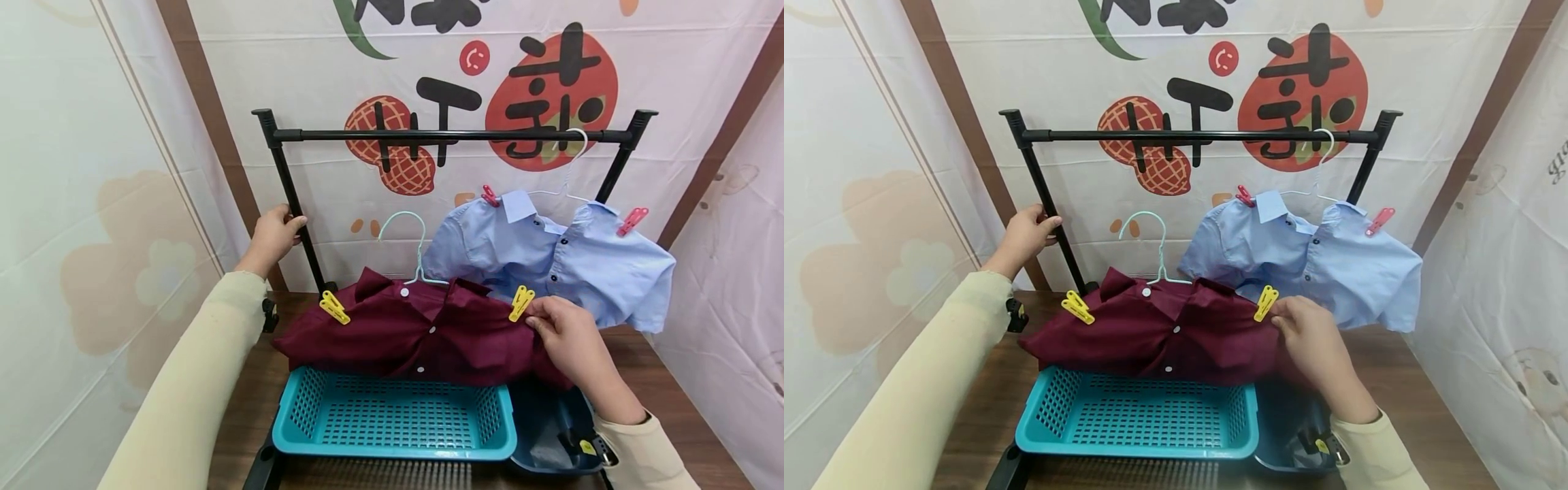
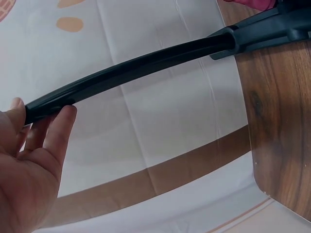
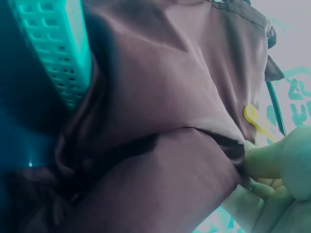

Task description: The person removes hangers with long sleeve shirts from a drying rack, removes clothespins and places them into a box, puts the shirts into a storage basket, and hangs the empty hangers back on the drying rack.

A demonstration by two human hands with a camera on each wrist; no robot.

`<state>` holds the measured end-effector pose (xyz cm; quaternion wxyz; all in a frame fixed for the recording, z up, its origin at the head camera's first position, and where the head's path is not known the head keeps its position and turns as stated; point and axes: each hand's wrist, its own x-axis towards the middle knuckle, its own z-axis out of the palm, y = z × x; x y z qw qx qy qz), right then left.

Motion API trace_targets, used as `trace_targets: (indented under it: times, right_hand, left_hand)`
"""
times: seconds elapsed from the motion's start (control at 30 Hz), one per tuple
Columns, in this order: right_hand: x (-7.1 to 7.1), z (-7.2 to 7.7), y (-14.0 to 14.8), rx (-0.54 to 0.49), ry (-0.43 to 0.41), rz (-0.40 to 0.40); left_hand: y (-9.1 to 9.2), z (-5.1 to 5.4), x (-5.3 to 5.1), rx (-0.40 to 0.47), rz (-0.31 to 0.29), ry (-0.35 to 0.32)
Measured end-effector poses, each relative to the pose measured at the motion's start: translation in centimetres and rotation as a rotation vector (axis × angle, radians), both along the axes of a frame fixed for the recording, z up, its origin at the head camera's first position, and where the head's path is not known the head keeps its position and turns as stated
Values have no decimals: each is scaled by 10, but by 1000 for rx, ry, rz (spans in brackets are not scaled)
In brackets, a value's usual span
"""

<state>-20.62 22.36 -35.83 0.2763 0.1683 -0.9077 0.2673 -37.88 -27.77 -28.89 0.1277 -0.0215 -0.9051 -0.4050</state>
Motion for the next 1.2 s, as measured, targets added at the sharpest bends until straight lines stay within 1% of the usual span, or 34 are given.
trace_targets:
  times: [0.27,0.53,0.73,0.87,1.0,1.07,1.2]
  right_hand:
    - [5,-13,0,-23,-22,-16]
    - [14,-22,0,-30,43,-21]
    - [20,-23,-1,-42,46,-25]
    - [22,-24,-2,-43,52,-25]
    - [22,-24,-3,-36,66,-23]
    - [21,-25,-2,-35,77,-23]
    - [21,-25,-1,-40,98,-20]
  left_hand:
    - [1,-1,1,22,-8,-8]
    - [0,-2,1,14,-8,0]
    - [-1,-3,0,24,1,7]
    - [-5,-2,1,49,-16,-21]
    - [-11,0,6,19,-21,-81]
    - [-12,1,9,42,-24,-99]
    - [-16,5,19,155,-58,-97]
